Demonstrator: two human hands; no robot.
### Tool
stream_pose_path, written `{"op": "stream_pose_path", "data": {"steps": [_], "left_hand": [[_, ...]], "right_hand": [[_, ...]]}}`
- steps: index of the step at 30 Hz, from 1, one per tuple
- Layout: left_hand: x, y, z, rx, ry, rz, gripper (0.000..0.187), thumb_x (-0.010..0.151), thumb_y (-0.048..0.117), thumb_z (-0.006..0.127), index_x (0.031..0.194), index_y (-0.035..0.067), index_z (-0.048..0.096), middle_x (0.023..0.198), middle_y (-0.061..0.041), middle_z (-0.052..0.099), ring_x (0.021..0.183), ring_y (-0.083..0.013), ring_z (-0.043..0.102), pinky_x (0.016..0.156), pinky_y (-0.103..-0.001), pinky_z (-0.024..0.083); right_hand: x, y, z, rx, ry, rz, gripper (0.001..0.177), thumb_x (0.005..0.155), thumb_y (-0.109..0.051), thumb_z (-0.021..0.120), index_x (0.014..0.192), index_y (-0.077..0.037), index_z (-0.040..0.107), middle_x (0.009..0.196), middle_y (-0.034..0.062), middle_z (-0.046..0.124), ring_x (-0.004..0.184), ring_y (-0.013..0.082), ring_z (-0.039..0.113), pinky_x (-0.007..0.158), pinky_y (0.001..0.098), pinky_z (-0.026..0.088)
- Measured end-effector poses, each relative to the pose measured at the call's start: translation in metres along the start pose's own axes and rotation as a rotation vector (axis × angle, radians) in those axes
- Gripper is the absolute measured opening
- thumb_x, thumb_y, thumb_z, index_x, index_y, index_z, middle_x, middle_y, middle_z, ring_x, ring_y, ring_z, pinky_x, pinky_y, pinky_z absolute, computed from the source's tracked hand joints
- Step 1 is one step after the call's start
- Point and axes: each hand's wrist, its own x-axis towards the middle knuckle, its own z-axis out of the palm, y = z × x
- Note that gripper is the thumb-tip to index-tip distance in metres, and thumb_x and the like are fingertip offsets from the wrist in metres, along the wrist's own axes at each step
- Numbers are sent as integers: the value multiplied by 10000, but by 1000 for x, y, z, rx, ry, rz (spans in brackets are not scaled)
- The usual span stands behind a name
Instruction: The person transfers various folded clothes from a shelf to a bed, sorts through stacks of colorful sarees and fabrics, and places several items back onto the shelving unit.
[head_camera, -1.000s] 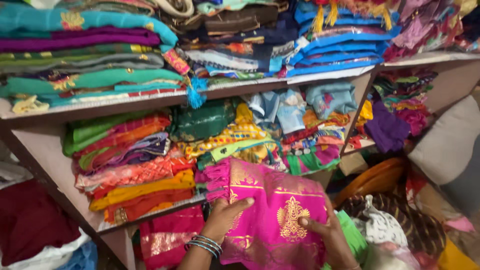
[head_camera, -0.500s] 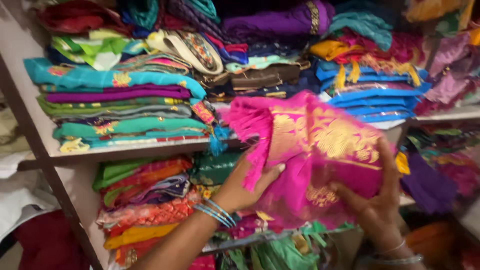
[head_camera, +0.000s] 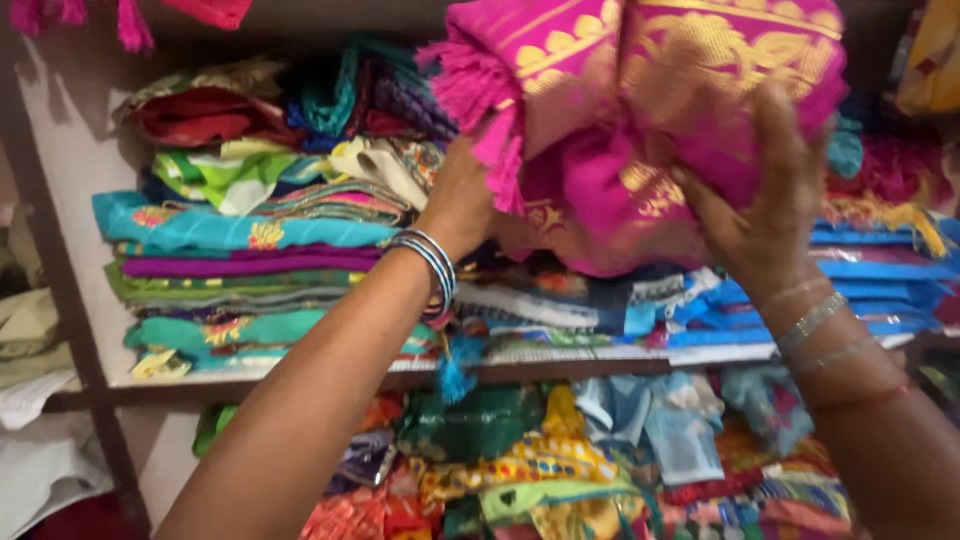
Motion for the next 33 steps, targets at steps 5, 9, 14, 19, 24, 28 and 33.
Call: {"op": "stream_pose_path", "data": {"steps": [5,9,14,19,24,28,33], "left_hand": [[-9,-67,37,89,84,0,413,754,89,761,1139,1,642,1150,-214,659,1131,-452,610,1004,-513,486],[-26,-112,74,-44,72,-343,496,777,250,759,1218,75,611,1196,-191,660,1193,-425,592,1038,-524,467],[-22,-120,102,199,82,-385,507,796,385,724,1242,147,682,1259,-189,700,1242,-438,566,1021,-672,304],[9,-89,84,331,-365,-889,346,975,385,612,1178,140,748,1234,-141,734,1230,-320,633,1140,-496,419],[9,-23,38,166,88,-494,347,894,244,626,1212,105,634,1194,-119,631,1183,-346,584,984,-526,390],[36,-34,42,64,-130,-313,385,1061,363,528,1381,159,590,1393,-78,622,1295,-296,589,1106,-521,412],[72,-67,78,267,-442,-502,807,846,641,557,1550,300,356,1647,-111,269,1453,-391,331,1077,-696,239]], "right_hand": [[28,31,68,18,-64,-69,830,974,-41,903,1604,-183,382,1460,171,601,1243,379,584,1000,457,529],[35,44,111,-65,-201,-136,670,868,-53,797,1485,-226,601,1201,221,598,1028,411,601,840,514,526],[33,71,164,-98,-392,-230,533,801,-88,593,1322,-151,685,1256,218,649,1074,437,624,905,515,544],[43,106,208,-162,-852,167,311,902,-192,542,1119,-94,742,1127,249,706,1071,452,669,926,550,530],[63,118,240,-123,-1140,271,384,855,-256,544,1040,-19,783,1094,268,720,1034,437,699,930,520,539],[63,146,269,-145,-1246,168,367,826,-220,543,999,-12,791,1054,244,741,987,400,736,881,503,573],[48,146,257,-343,-1013,-293,286,879,-258,575,1026,-121,778,1075,174,738,1028,361,702,904,506,531]]}}
